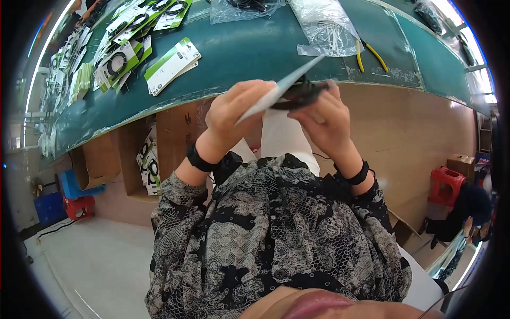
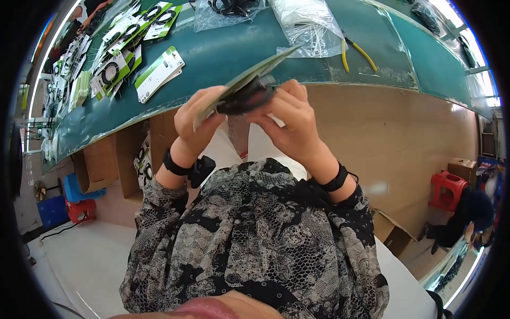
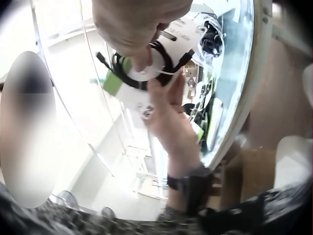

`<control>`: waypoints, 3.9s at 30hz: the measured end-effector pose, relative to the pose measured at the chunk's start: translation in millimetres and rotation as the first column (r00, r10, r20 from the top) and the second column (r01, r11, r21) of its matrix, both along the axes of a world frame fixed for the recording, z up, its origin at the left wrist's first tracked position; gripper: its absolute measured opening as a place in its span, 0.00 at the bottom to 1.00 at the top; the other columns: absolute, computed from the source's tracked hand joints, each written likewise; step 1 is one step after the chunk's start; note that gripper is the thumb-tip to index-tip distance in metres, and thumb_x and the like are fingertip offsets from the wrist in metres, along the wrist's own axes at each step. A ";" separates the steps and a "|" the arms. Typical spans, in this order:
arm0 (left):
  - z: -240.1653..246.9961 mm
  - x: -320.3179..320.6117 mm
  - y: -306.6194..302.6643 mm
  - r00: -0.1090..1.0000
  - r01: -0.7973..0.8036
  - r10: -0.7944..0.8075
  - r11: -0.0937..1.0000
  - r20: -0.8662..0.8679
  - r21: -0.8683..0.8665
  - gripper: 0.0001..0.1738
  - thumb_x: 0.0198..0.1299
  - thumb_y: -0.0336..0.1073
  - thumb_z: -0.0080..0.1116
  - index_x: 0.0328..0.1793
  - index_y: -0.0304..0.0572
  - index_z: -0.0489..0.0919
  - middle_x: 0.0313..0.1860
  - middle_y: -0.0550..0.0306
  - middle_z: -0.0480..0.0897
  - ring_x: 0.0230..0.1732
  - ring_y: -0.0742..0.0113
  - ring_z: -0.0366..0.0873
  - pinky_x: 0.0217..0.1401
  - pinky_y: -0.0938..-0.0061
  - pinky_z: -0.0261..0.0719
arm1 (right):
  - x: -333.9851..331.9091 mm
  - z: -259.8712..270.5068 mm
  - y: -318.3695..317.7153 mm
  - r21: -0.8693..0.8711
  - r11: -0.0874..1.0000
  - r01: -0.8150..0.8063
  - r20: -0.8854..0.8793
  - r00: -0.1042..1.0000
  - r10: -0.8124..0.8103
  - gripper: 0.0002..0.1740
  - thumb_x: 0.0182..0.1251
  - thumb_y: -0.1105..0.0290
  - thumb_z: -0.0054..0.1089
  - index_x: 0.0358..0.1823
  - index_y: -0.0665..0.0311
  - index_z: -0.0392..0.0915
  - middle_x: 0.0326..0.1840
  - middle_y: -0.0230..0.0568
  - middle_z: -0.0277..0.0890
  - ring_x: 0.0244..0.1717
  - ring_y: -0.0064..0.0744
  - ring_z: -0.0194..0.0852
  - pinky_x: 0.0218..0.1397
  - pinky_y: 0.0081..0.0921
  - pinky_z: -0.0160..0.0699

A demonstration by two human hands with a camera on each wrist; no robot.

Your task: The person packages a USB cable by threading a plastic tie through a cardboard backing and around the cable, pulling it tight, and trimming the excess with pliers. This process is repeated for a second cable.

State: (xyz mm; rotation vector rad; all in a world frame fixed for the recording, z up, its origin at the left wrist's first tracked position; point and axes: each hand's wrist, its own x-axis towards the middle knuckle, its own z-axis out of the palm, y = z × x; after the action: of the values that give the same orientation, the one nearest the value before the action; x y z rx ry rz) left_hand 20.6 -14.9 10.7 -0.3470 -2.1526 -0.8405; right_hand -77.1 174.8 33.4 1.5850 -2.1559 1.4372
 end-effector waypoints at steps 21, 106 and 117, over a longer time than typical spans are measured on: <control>-27.3 -13.0 22.4 0.988 -0.142 0.005 0.409 0.153 0.902 0.12 0.59 0.25 0.60 0.49 0.31 0.77 0.41 0.59 0.82 0.37 0.76 0.79 0.40 0.79 0.81 | 0.5 -12.8 -45.3 -0.146 0.941 0.306 -0.307 0.890 -0.337 0.07 0.51 0.80 0.64 0.32 0.62 0.79 0.24 0.35 0.69 0.25 0.32 0.71 0.26 0.24 0.71; -29.3 9.5 39.7 0.961 -0.089 -0.240 0.190 0.135 0.978 0.23 0.72 0.44 0.41 0.59 0.28 0.66 0.50 0.43 0.78 0.48 0.50 0.81 0.52 0.62 0.83 | 4.4 -111.4 -35.2 0.038 0.999 -0.039 0.825 0.564 -0.009 0.02 0.63 0.78 0.52 0.36 0.69 0.73 0.24 0.40 0.74 0.16 0.25 0.71 0.18 0.21 0.70; -56.9 17.2 48.9 0.932 -0.098 -0.324 0.210 0.164 0.973 0.24 0.72 0.44 0.41 0.64 0.31 0.61 0.58 0.44 0.73 0.52 0.49 0.79 0.55 0.58 0.81 | -21.8 -40.8 -32.4 0.068 0.997 -0.030 -0.167 0.985 0.041 0.46 0.48 0.74 0.69 0.70 0.60 0.57 0.67 0.45 0.59 0.69 0.46 0.55 0.68 0.37 0.60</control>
State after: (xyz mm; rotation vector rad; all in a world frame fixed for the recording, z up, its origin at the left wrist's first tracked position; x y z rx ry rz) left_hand 37.8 34.0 -46.2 0.3701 -1.3681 -2.3087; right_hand -98.9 142.4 -7.5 1.7081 -2.1084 1.2055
